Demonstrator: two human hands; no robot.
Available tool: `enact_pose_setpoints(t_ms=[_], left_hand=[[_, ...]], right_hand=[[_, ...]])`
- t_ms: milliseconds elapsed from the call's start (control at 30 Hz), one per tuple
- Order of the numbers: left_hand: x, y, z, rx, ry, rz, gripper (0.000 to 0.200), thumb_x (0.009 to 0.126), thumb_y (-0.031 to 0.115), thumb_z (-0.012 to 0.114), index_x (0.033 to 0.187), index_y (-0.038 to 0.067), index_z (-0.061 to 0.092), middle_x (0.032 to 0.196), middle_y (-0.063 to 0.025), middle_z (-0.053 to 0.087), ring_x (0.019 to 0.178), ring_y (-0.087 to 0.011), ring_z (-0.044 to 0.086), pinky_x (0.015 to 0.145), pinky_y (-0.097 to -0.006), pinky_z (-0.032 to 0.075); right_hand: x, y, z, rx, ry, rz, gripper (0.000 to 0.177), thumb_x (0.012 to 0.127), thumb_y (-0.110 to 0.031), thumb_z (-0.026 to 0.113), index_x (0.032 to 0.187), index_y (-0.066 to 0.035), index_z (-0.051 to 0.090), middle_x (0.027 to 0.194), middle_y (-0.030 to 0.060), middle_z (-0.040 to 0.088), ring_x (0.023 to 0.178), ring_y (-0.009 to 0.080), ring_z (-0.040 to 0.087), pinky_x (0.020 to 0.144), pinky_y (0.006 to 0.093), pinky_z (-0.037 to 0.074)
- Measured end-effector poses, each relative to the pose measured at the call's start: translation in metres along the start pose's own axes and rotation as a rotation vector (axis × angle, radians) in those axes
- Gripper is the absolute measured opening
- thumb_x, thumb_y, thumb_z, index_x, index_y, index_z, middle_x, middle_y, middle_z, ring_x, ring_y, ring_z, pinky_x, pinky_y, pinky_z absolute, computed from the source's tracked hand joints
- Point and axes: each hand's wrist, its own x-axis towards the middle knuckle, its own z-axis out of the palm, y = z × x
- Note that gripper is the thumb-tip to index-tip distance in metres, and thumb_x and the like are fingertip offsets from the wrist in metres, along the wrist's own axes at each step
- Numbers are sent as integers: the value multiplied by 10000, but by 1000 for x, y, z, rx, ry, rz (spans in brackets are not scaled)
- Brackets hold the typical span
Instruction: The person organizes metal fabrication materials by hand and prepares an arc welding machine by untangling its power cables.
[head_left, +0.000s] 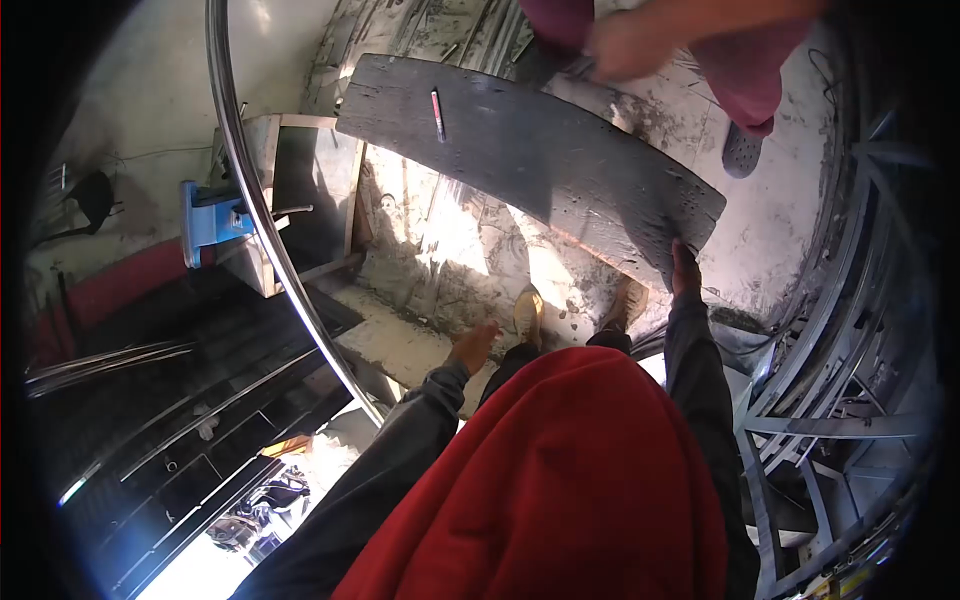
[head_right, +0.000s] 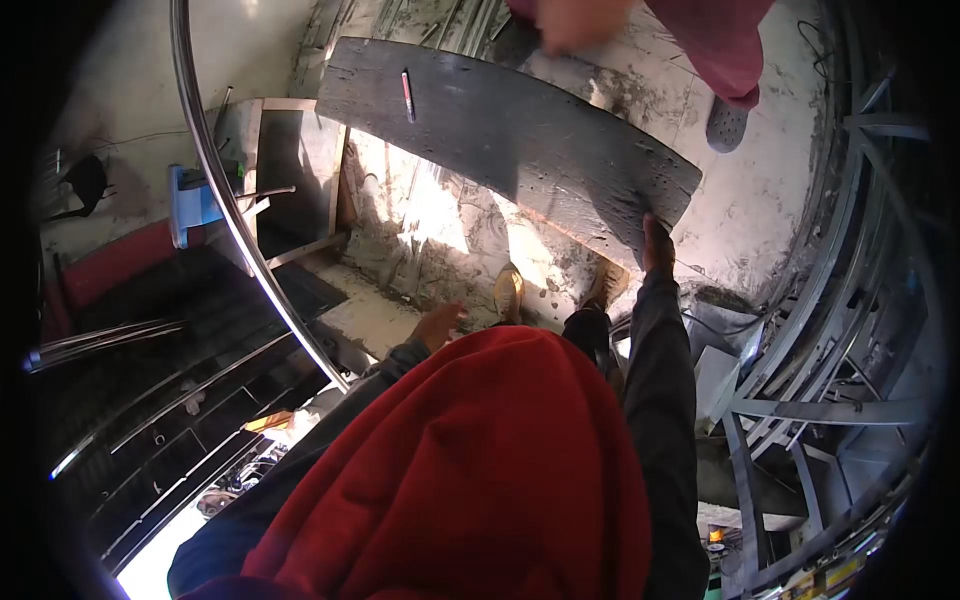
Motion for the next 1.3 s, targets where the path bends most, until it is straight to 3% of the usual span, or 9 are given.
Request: enact_pose_setpoints(t_ms=[33, 400, 567, 633, 700, 833, 967, 1133, 1300], left_hand=[[4, -41, 8, 44, -40, 24, 574, 942, 527, 341, 1077, 51, 631, 1053, -135, 641, 927, -243, 600, 870, -362, 431], [-19, -14, -48, 99, -196, -107, 538, 918, 575, 403, 1100, 104, 588, 1118, -26, 595, 951, -180, 553, 762, -348, 445], [-33, 15, -59, 1, 1, -274, 483, 919, 549, 439, 1074, 128, 618, 1025, -22, 632, 863, -142, 575, 712, -309, 463], [-36, 30, -56, 21, -24, -299, 493, 915, 560, 434, 1065, 128, 619, 1022, -21, 636, 854, -140, 577, 706, -312, 464], [-40, 53, -49, 72, -34, -321, 506, 914, 561, 436, 1062, 112, 616, 1036, -24, 641, 836, -143, 587, 690, -319, 466], [-45, 102, -41, 260, -81, -200, 537, 914, 568, 430, 1124, 103, 598, 1093, -64, 616, 932, -188, 574, 765, -342, 470], [-19, 156, -64, 464, -34, -28, 512, 920, 539, 447, 1070, 82, 623, 1026, -50, 638, 905, -159, 580, 719, -298, 472], [70, 254, -89, 680, -37, 94, 436, 885, 460, 564, 1008, 47, 632, 910, -138, 657, 870, -237, 625, 801, -351, 469], [217, 370, -98, 785, 174, 635, 500, 802, 498, 656, 996, 38, 638, 990, -136, 650, 987, -255, 599, 906, -383, 435]], right_hand=[[-11, -7, 5, 69, 19, -104, 714, 850, -616, 504, 1209, -4, 577, 1218, 160, 594, 1174, 254, 528, 970, 343, 397], [3, 5, 8, -23, 149, -70, 826, 731, -730, 554, 1053, 25, 654, 1051, 206, 654, 1060, 285, 598, 915, 390, 435], [30, 47, 11, 40, 24, 81, 1167, 614, -830, 563, 1223, 157, 432, 1191, 332, 520, 1151, 381, 511, 967, 408, 401], [16, 30, 17, -14, 164, 148, 844, 724, -699, 605, 1167, 19, 575, 1117, 210, 609, 1058, 310, 563, 901, 378, 427], [-12, -15, 3, 42, 145, 216, 912, 708, -714, 605, 1234, 26, 527, 1211, 237, 562, 1147, 346, 522, 955, 388, 403], [-38, -54, -10, 51, 138, 407, 1077, 687, -736, 597, 1374, 47, 323, 1372, 266, 401, 1288, 379, 376, 1055, 408, 305], [-26, -33, 11, 342, 252, 213, 789, 753, -487, 711, 1278, 30, 426, 1225, 195, 541, 1126, 299, 518, 962, 376, 381], [-34, -58, -8, 211, 203, 269, 680, 776, -470, 699, 1205, 12, 484, 1115, 169, 598, 1026, 281, 568, 890, 378, 429], [-22, 4, 31, 332, 340, 227, 784, 764, -500, 709, 1271, 29, 431, 1169, 167, 575, 1044, 244, 570, 893, 356, 444]])
